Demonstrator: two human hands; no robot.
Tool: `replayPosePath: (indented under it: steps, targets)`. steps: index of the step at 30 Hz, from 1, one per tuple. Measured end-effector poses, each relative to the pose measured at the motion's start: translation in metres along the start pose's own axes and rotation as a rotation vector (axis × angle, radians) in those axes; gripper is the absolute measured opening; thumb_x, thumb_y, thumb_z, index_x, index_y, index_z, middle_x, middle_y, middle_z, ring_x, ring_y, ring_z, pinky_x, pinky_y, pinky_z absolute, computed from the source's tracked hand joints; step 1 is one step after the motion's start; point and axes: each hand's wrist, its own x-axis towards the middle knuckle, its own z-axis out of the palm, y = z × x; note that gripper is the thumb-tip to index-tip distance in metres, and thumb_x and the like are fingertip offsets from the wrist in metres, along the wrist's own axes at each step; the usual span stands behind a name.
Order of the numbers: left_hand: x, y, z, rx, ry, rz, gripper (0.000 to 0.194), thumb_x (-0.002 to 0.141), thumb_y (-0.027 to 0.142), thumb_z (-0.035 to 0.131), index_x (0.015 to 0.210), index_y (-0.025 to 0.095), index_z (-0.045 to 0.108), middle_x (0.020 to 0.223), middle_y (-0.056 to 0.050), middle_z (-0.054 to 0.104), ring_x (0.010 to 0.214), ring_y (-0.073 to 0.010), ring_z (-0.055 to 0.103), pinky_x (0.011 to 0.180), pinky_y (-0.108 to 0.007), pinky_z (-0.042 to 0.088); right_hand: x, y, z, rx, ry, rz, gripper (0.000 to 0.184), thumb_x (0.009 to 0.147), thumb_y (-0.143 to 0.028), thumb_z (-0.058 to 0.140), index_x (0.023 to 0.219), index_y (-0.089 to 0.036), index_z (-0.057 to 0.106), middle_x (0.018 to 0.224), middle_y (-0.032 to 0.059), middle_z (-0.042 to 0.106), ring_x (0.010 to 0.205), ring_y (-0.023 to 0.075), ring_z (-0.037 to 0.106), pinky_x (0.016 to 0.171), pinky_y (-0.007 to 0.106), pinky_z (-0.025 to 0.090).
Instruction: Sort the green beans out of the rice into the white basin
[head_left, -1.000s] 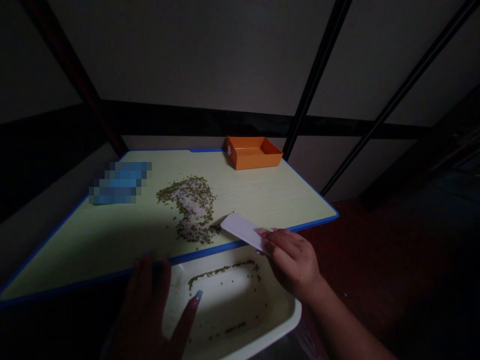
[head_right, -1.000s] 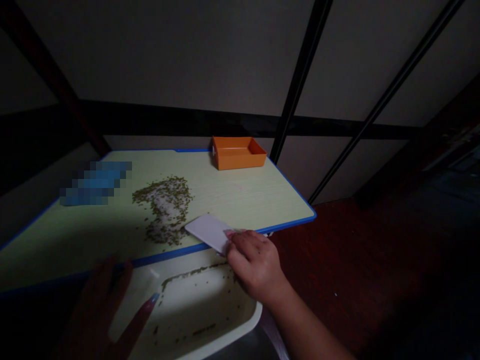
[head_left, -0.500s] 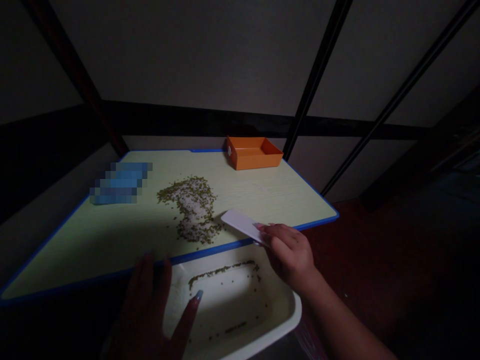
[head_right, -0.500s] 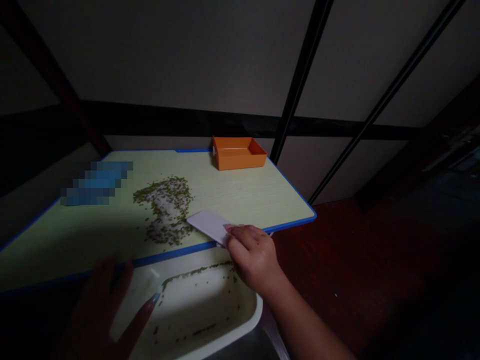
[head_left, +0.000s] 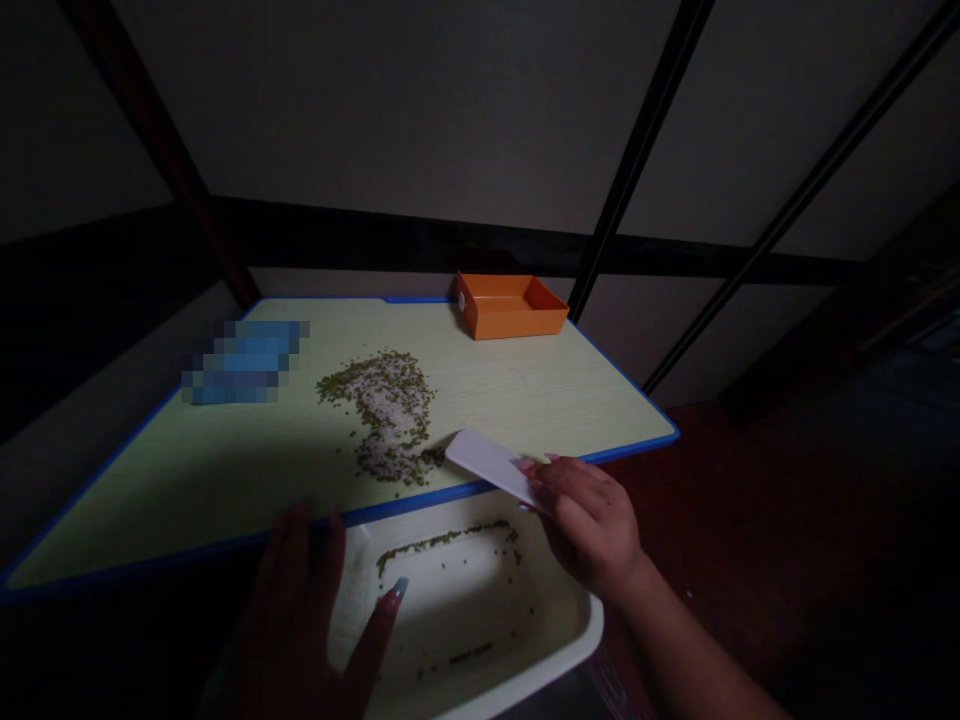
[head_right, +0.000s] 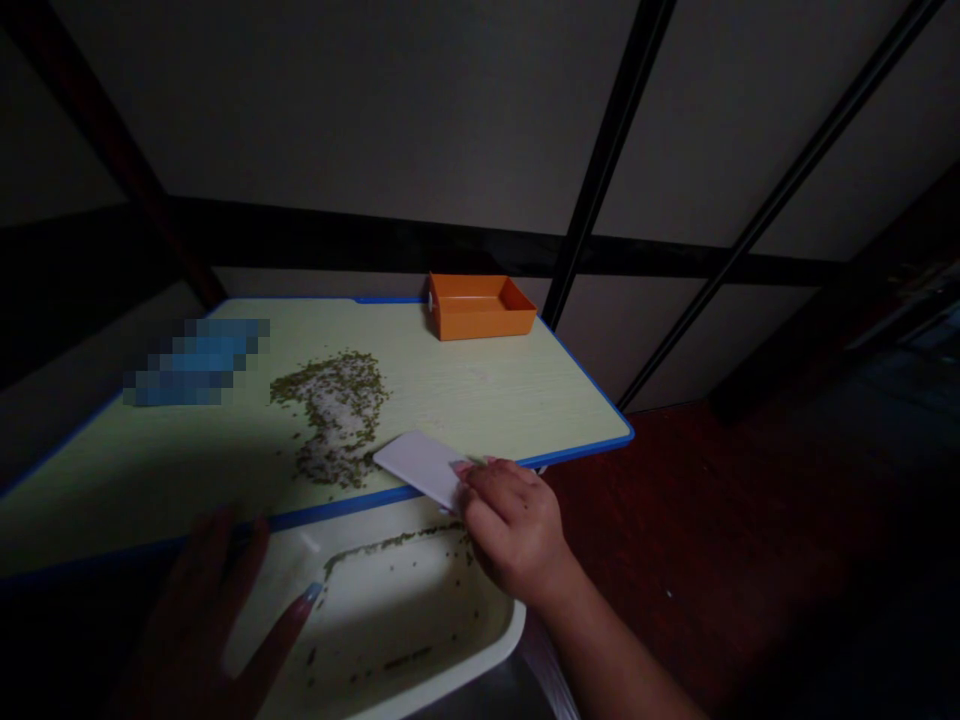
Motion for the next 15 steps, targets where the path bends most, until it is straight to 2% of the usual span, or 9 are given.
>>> replayPosePath:
  steps: [6,10,15]
  targets:
    - [-0.003,-0.001,0.0,0.017,-0.001,0.036,0.071,0.093,0.048,0.037,0.156,0.031,0.01,0.17,-0.003,-0.004,0.155,-0.0306,0.01,0.12,-0.057,0.03,0.002,0.001,0.002,0.033,-0.011,-0.018,0.011,0.09,-0.008,0.055,0.09,-0.014,0.064,0.088,0.0145,0.077,0.084,0.0229,0.074,0.075,0.04,0.063]
    - [-0.002,0.0,0.0,0.03,0.013,0.045,0.071,0.093,0.048,0.038,0.156,0.033,0.008,0.17,-0.003,-0.003,0.155,-0.0311,0.01,0.12,-0.057,0.029,0.005,0.0,0.005,0.03,-0.018,-0.016,0.013,0.092,-0.009,0.053,0.087,-0.015,0.064,0.088,0.0134,0.077,0.084,0.0216,0.074,0.075,0.038,0.063]
    - [-0.001,-0.002,0.001,0.04,0.004,0.049,0.072,0.093,0.048,0.038,0.156,0.034,0.005,0.17,-0.002,-0.004,0.155,-0.0306,0.011,0.122,-0.056,0.027,0.012,0.003,0.011,-0.086,-0.056,0.017,0.018,0.092,-0.009,0.051,0.083,-0.016,0.066,0.092,0.0122,0.079,0.083,0.0204,0.075,0.077,0.035,0.062]
